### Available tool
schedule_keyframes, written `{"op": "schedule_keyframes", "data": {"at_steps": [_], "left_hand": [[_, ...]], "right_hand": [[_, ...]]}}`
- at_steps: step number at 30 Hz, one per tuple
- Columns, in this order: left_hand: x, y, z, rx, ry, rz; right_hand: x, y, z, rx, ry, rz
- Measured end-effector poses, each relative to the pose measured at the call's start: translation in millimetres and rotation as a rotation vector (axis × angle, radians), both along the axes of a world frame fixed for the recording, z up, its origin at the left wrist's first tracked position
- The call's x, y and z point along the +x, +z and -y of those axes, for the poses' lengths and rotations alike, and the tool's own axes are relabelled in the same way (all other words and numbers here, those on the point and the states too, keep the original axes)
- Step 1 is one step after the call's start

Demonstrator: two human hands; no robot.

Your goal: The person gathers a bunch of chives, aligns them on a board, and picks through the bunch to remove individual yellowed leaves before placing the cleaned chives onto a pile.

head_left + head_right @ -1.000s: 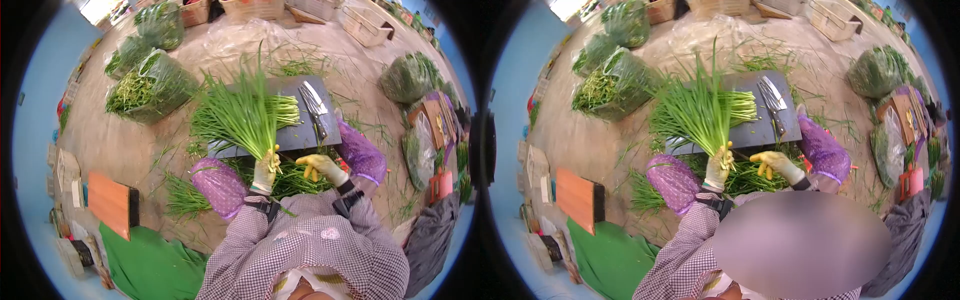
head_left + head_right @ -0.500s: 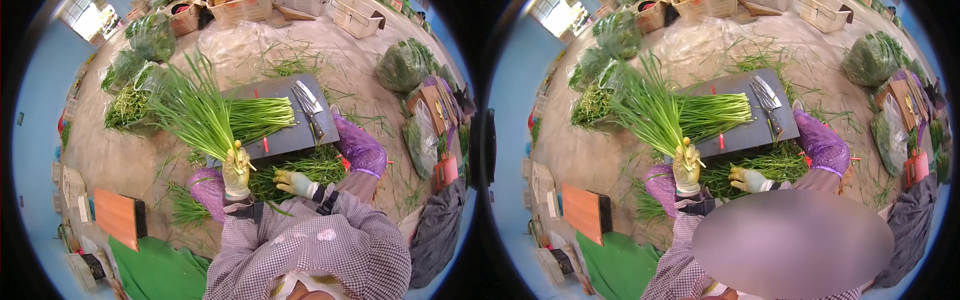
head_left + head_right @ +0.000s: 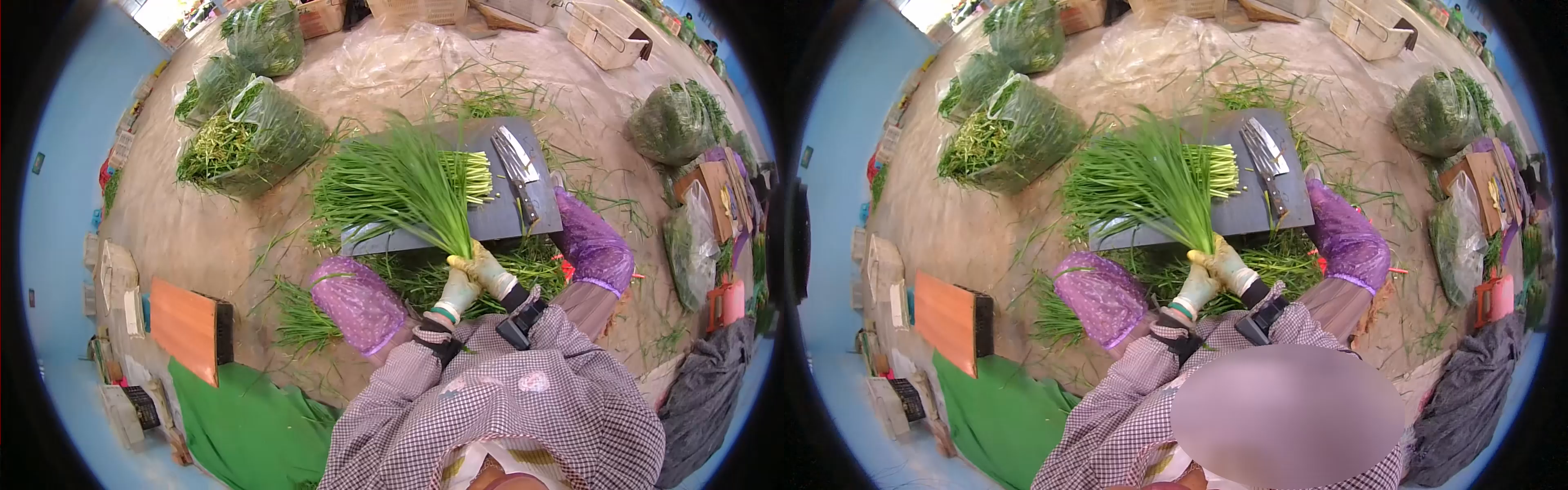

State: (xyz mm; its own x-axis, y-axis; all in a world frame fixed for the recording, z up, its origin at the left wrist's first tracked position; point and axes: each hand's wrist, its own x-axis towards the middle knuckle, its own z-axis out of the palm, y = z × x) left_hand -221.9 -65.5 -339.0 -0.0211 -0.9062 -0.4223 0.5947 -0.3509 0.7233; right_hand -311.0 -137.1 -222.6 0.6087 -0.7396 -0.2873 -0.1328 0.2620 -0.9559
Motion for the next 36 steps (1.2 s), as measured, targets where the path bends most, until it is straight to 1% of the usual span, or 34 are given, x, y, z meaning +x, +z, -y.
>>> {"op": "schedule_keyframes", "data": {"at_steps": [2, 3, 4, 5, 6, 7, 9, 10, 12, 14, 15, 16, 17, 18, 19, 20, 21, 22, 23, 24, 26, 27, 29, 31, 32, 33, 36], "left_hand": [[12, 124, -17, -0.046, -0.295, 1.067], [23, 156, -19, -0.12, -0.27, 0.846], [30, 175, -21, -0.189, -0.241, 0.62], [39, 183, -22, -0.255, -0.209, 0.392], [49, 185, -24, -0.107, -0.125, 0.476], [61, 178, -23, -0.095, -0.04, 0.249], [63, 171, -25, -0.055, 0.087, 0.435], [60, 171, -22, -0.061, 0.089, 0.383], [49, 172, -15, -0.073, 0.085, 0.276], [50, 163, -10, -0.173, -0.073, 0.067], [53, 161, -6, -0.222, -0.149, -0.036], [41, 194, 0, -0.299, -0.036, -0.077], [37, 206, 4, -0.326, -0.007, -0.166], [34, 215, 7, -0.354, 0.022, -0.255], [33, 223, 9, -0.381, 0.05, -0.345], [31, 232, 12, -0.35, 0.084, -0.351], [35, 226, 15, -0.359, 0.086, -0.317], [42, 216, 17, -0.364, 0.085, -0.284], [47, 206, 18, -0.359, 0.081, -0.253], [45, 227, 19, -0.379, 0.189, -0.214], [62, 216, 24, -0.452, 0.223, -0.309], [70, 214, 26, -0.477, 0.239, -0.353], [80, 213, 29, -0.507, 0.231, -0.362], [86, 214, 34, -0.541, 0.226, -0.323], [89, 215, 36, -0.556, 0.215, -0.34], [89, 218, 39, -0.551, 0.224, -0.343], [86, 224, 42, -0.541, 0.257, -0.359]], "right_hand": [[-7, -16, 11, 0.14, -0.054, 0.093], [-11, 1, 11, 0.303, -0.11, 0.218], [-17, 10, 14, 0.401, -0.078, 0.252], [-24, 14, 18, 0.499, -0.044, 0.284], [-32, 9, 21, 0.553, 0.022, 0.349], [-35, 23, 20, 0.55, 0.053, 0.355], [-43, 50, 19, 0.543, 0.117, 0.374], [-45, 50, 16, 0.499, 0.152, 0.419], [-47, 49, 13, 0.546, 0.206, 0.442], [-49, 52, 7, 0.562, 0.272, 0.469], [-48, 64, 2, 0.573, 0.305, 0.462], [-46, 75, -2, 0.584, 0.342, 0.457], [-44, 79, -6, 0.598, 0.38, 0.453], [-41, 77, -8, 0.629, 0.454, 0.534], [-39, 73, -8, 0.673, 0.466, 0.549], [-40, 68, -7, 0.716, 0.475, 0.563], [-41, 65, -7, 0.759, 0.479, 0.577], [-42, 75, -5, 0.755, 0.549, 0.579], [-46, 88, -6, 0.668, 0.559, 0.512], [-52, 73, -6, 0.598, 0.578, 0.437], [-74, 58, 3, 0.449, 0.58, 0.265], [-79, 58, 14, 0.503, 0.57, 0.201], [-81, 58, 20, 0.323, 0.3, 0.099], [-76, 62, 31, 0.029, 0.09, 0.103], [-72, 65, 34, -0.319, 0.002, 0.089], [-62, 83, 34, -0.666, -0.087, 0.071], [-39, 146, 24, -0.921, -0.014, 0.037]]}}
